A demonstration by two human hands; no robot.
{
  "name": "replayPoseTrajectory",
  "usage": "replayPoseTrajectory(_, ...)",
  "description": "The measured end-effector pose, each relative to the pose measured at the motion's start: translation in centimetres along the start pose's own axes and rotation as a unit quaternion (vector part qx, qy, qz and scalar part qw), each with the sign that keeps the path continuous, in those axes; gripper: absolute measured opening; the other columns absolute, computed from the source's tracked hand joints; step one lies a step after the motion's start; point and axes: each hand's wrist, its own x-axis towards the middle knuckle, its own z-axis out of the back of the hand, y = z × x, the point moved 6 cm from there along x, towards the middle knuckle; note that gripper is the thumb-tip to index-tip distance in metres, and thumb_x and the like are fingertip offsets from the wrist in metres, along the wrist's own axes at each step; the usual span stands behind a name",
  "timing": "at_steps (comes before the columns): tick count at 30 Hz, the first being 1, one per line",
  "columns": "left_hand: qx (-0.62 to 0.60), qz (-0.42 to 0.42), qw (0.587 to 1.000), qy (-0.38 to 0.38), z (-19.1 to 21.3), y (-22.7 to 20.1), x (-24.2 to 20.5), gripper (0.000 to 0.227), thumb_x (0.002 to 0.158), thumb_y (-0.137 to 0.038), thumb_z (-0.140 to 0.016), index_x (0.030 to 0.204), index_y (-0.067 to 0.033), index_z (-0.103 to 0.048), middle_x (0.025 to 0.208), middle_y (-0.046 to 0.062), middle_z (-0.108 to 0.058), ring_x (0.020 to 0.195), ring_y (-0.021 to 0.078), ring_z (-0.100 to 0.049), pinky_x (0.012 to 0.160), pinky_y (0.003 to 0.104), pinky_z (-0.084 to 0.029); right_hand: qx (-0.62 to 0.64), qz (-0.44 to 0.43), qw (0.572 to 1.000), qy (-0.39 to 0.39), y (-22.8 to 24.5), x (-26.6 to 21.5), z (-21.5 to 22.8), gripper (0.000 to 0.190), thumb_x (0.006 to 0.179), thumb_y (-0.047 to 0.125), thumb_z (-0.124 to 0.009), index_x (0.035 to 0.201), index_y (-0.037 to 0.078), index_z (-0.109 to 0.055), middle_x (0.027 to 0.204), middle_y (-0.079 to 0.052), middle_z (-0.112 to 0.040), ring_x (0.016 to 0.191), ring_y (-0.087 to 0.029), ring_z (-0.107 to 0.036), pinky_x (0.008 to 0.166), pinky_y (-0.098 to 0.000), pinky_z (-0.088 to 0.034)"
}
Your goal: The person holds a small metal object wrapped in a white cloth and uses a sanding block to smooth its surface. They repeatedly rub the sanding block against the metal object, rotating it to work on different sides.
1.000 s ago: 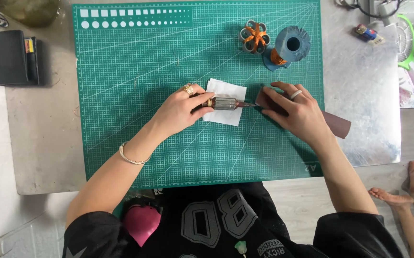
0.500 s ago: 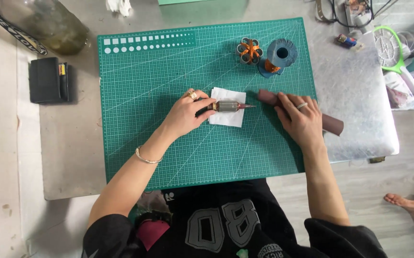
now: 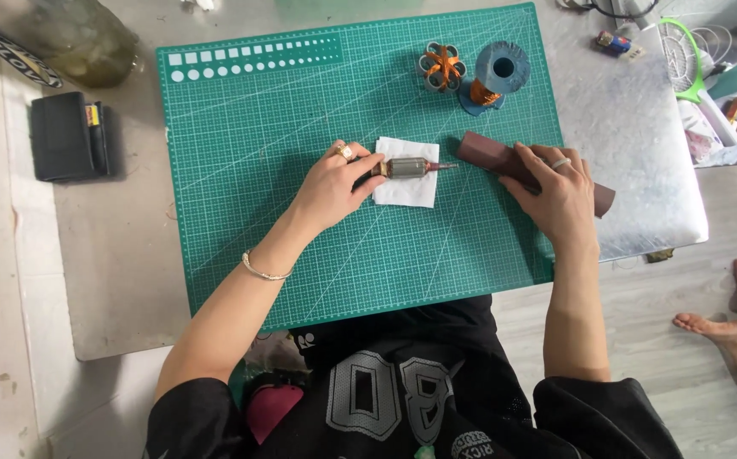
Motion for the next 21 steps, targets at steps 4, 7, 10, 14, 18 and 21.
replayPoseTrajectory(4, 0.0, 0.005, 1.0, 0.013, 0.1, -0.2, 0.2, 0.024, 0.092, -0.027, -0.062, 0.105, -0.0079, -0.067, 0.09, 0.007, -0.059, 0.083, 0.0247, -0.058, 0.076, 0.034, -0.051, -0.014, 0.0, 1.0, 0.026, -0.1, -0.2, -0.1, 0.039, 0.081, 0.019, -0.077, 0.118, 0.008, -0.069, 0.099, -0.007, -0.067, 0.093, -0.027, -0.062, 0.076, -0.0336, -0.047)
replayPoseTrajectory(7, -0.002, -0.003, 1.0, 0.013, 0.3, -0.6, 0.1, 0.021, 0.089, -0.023, -0.066, 0.103, -0.0075, -0.067, 0.09, 0.007, -0.058, 0.084, 0.0264, -0.057, 0.078, 0.035, -0.05, -0.032, -0.019, 0.997, 0.075, 0.1, 0.0, 0.3, 0.047, 0.08, 0.023, -0.075, 0.125, 0.012, -0.064, 0.1, -0.007, -0.06, 0.088, -0.029, -0.061, 0.075, -0.0385, -0.051)
replayPoseTrajectory(10, -0.002, 0.0, 1.0, 0.022, 0.1, -0.7, 0.0, 0.021, 0.088, -0.024, -0.066, 0.103, -0.0088, -0.067, 0.09, 0.006, -0.057, 0.085, 0.0247, -0.056, 0.079, 0.035, -0.049, 0.036, -0.157, 0.966, 0.204, -0.1, 0.0, 0.9, 0.055, 0.078, 0.032, -0.074, 0.128, 0.013, -0.061, 0.106, -0.007, -0.057, 0.092, -0.038, -0.06, 0.077, -0.052, -0.05)
replayPoseTrajectory(14, 0.005, 0.003, 1.0, 0.023, 0.2, -0.5, 0.3, 0.02, 0.09, -0.025, -0.064, 0.102, -0.0087, -0.066, 0.089, 0.006, -0.057, 0.084, 0.0246, -0.056, 0.079, 0.034, -0.049, 0.042, -0.17, 0.958, 0.226, -2.0, -1.0, -0.3, 0.03, 0.087, 0.03, -0.068, 0.114, 0.015, -0.067, 0.094, -0.004, -0.06, 0.086, -0.032, -0.062, 0.074, -0.0472, -0.05)
replayPoseTrajectory(18, 0.04, 0.006, 0.999, 0.002, -0.1, -0.2, 0.1, 0.024, 0.095, -0.029, -0.057, 0.098, -0.0069, -0.065, 0.084, 0.005, -0.055, 0.08, 0.0228, -0.055, 0.075, 0.032, -0.047, 0.085, -0.114, 0.981, 0.133, -1.0, -0.3, 1.2, 0.016, 0.092, 0.015, -0.068, 0.102, 0.004, -0.062, 0.068, -0.008, -0.056, 0.069, -0.032, -0.062, 0.064, -0.0419, -0.049)
replayPoseTrajectory(21, 0.05, -0.005, 0.999, 0.001, -0.8, 0.0, 0.1, 0.022, 0.095, -0.027, -0.057, 0.098, -0.0058, -0.064, 0.085, 0.006, -0.055, 0.081, 0.0236, -0.055, 0.075, 0.032, -0.047, 0.189, -0.116, 0.969, 0.113, 0.7, 1.0, 1.8, 0.006, 0.096, 0.006, -0.06, 0.101, 0.006, -0.057, 0.066, 0.0, -0.063, 0.067, -0.021, -0.065, 0.067, -0.0324, -0.05)
